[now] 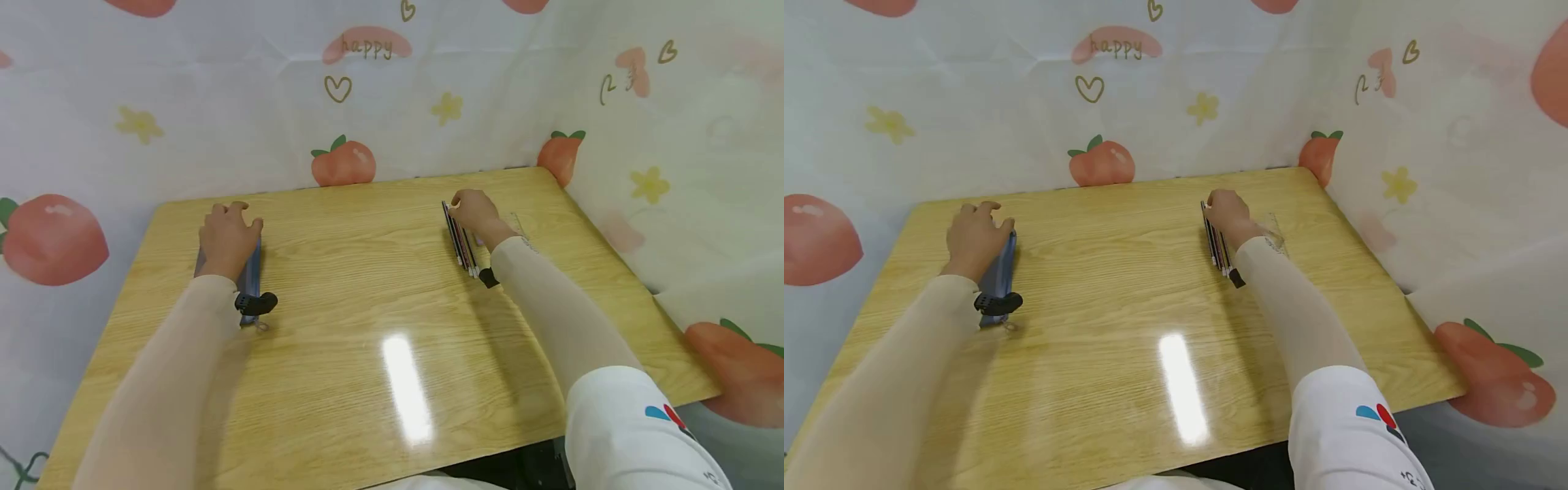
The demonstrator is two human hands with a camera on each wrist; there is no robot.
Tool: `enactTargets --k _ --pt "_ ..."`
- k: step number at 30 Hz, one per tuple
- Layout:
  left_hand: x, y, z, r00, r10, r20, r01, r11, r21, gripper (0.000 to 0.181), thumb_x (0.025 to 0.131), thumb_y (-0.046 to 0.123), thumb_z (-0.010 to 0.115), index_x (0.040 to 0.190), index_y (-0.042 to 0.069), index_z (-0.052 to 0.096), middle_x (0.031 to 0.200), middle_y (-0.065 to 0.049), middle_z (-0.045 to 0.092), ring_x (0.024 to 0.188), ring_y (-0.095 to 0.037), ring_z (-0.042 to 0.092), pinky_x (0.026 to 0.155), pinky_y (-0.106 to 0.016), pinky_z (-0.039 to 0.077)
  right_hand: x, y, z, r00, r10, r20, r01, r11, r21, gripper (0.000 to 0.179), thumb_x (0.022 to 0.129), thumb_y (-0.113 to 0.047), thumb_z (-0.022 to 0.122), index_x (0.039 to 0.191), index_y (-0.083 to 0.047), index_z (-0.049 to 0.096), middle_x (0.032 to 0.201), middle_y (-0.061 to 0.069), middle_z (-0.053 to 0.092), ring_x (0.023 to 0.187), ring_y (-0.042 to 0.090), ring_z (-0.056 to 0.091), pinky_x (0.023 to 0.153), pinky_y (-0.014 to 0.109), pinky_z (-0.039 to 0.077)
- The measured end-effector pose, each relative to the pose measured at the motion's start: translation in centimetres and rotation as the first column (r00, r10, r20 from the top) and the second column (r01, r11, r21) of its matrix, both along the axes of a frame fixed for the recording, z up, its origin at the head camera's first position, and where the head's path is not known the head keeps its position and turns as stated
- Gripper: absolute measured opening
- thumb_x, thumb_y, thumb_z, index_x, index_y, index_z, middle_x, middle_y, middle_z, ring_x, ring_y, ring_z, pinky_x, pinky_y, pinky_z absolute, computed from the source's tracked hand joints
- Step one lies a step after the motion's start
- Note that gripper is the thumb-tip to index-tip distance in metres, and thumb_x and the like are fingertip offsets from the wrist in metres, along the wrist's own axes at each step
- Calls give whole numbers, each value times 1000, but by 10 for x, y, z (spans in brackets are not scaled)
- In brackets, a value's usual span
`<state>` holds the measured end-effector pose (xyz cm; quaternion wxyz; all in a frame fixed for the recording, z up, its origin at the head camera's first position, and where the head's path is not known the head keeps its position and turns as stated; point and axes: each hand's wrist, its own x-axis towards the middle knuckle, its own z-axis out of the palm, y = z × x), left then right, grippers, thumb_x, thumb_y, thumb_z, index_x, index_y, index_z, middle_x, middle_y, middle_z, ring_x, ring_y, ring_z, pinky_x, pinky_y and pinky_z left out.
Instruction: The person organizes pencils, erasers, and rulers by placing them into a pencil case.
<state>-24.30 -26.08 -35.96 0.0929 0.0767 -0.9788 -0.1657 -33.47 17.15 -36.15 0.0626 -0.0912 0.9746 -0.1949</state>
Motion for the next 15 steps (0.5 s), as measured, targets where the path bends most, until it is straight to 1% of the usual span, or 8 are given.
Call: enactTargets --k 3,5,7,9,12,15 --pt "11 -2 -8 1000 3 15 -3 999 49 65 91 52 33 134 3 38 118 -29 38 92 -42 42 69 -57 41 7 1 -10 1000 -16 10 17 999 -28 31 92 -22 51 116 -2 53 107 13 56 84 25 56 71 40 49" --pt "17 -4 -13 1000 6 25 -7 998 68 68 90 55 34 132 2 39 116 -29 41 89 -41 45 62 -55 43 11 1 -15 1000 -18 15 19 999 -39 31 92 -22 52 115 -1 53 108 13 56 84 25 56 72 40 50" --pt "24 -5 -18 1000 10 19 -12 997 72 67 89 55 36 129 2 43 110 -27 47 86 -39 49 58 -51 45 14 -1 -20 1000 -21 16 22 999 -36 31 92 -21 52 115 -1 53 108 13 56 84 25 57 71 39 50" --pt "29 -7 -22 1000 18 8 -18 997 72 63 89 53 40 124 2 47 101 -24 53 78 -35 53 53 -46 46 16 -2 -25 1000 -25 4 26 999 -21 31 91 -21 54 115 -1 54 108 14 57 82 25 58 70 39 51" --pt "35 -8 -27 1000 23 -6 -22 998 62 60 87 52 45 117 1 51 90 -19 59 67 -29 56 47 -40 46 18 -5 -30 999 -40 -9 40 999 -7 31 90 -21 56 114 -2 54 108 14 57 80 24 58 69 39 51" --pt "39 -8 -33 999 36 1 -36 998 59 65 84 58 47 115 2 51 91 -17 60 65 -27 56 44 -37 45 18 -7 -33 999 -42 -17 42 999 -4 30 89 -19 56 114 -1 55 110 14 57 83 25 58 71 40 52"
